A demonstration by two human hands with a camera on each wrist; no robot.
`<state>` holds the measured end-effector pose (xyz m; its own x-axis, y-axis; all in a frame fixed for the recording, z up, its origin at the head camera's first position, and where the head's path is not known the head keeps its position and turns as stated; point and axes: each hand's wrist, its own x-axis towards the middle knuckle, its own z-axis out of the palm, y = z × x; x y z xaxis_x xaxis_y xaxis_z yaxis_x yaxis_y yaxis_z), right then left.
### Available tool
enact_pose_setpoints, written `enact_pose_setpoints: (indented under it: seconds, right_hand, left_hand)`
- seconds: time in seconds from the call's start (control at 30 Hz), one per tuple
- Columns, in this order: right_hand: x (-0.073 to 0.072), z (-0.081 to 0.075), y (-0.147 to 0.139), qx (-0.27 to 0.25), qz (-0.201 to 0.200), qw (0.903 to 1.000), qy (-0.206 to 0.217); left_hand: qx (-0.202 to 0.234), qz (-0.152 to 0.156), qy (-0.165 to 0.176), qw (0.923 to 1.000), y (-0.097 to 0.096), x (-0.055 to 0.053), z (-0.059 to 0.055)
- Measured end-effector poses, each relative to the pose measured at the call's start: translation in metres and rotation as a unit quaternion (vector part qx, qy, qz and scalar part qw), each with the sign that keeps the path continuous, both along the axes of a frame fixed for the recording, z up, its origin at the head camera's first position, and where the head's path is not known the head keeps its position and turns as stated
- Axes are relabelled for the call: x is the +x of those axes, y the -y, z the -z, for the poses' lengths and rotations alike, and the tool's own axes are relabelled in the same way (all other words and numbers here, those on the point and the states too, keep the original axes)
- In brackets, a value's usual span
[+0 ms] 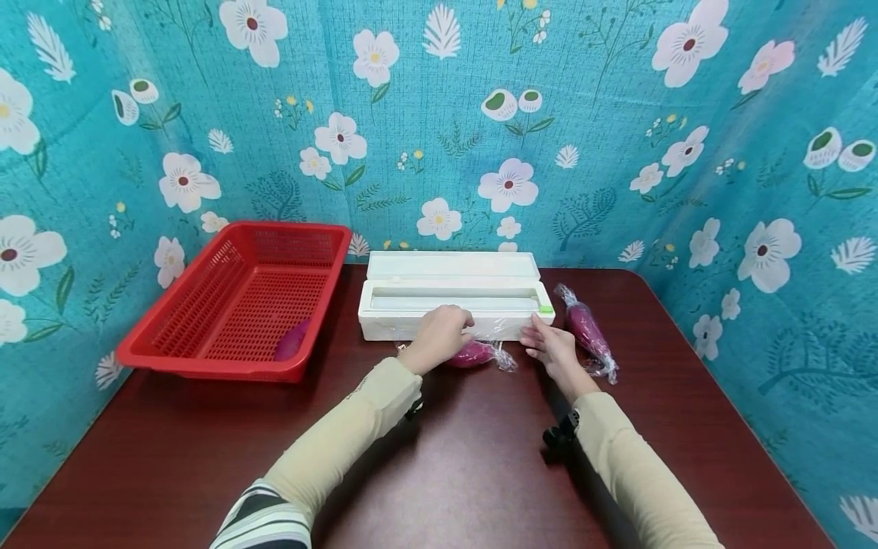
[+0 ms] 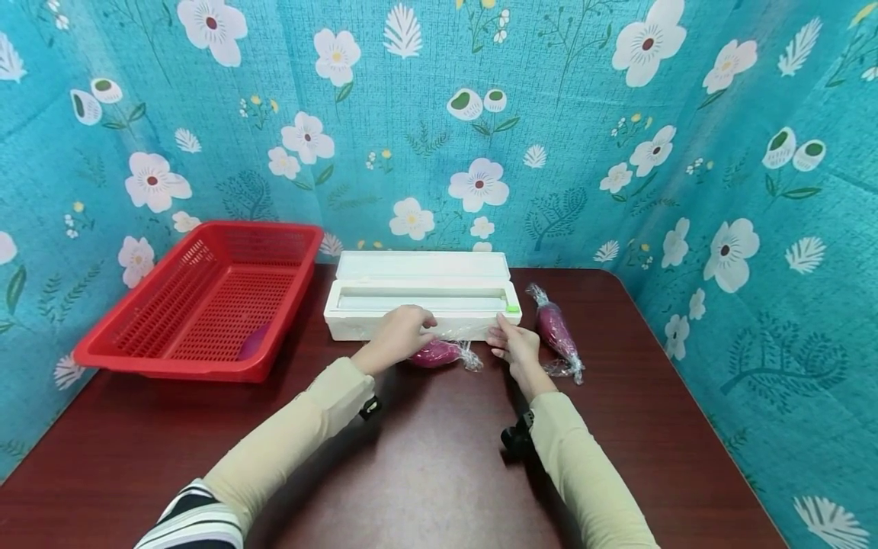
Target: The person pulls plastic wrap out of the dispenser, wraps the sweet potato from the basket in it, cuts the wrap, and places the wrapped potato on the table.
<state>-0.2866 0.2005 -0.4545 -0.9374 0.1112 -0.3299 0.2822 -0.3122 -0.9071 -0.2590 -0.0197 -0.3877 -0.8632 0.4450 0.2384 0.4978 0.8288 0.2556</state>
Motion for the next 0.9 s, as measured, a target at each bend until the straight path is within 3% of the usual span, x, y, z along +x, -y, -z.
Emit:
enact_pose_setpoints:
  seconds: [0.17, 0.4, 0.57, 0.7, 0.9]
  right_hand:
    - [-0.001, -0.003, 0.005, -0.016, 0.038, 0.9991, 0.01]
    - [-0.001, -0.007, 0.006, 0.039, 0.059, 0.9975, -0.001]
    - [-0.003, -0.007, 0.004, 0.045, 0.071, 0.9964, -0.015]
    - [-0.005, -0.007, 0.002, 0.039, 0.062, 0.9971, -0.02]
    - [-0.005, -0.007, 0.002, 0.031, 0.038, 0.9983, -0.034]
  left_hand:
    - [-0.005, 0.006, -0.002, 1.0, -0.008, -0.003, 0.001]
    - [-0.002, -0.001, 0.008, 1.0, -0.01, -0.005, 0.005]
    - [-0.005, 0.0, 0.027, 0.9996, -0.014, -0.006, 0.006]
    - [-0.008, 0.003, 0.035, 0.9994, -0.018, -0.008, 0.005]
    - [-0.012, 0.01, 0.02, 0.9997, -0.034, -0.013, 0.0]
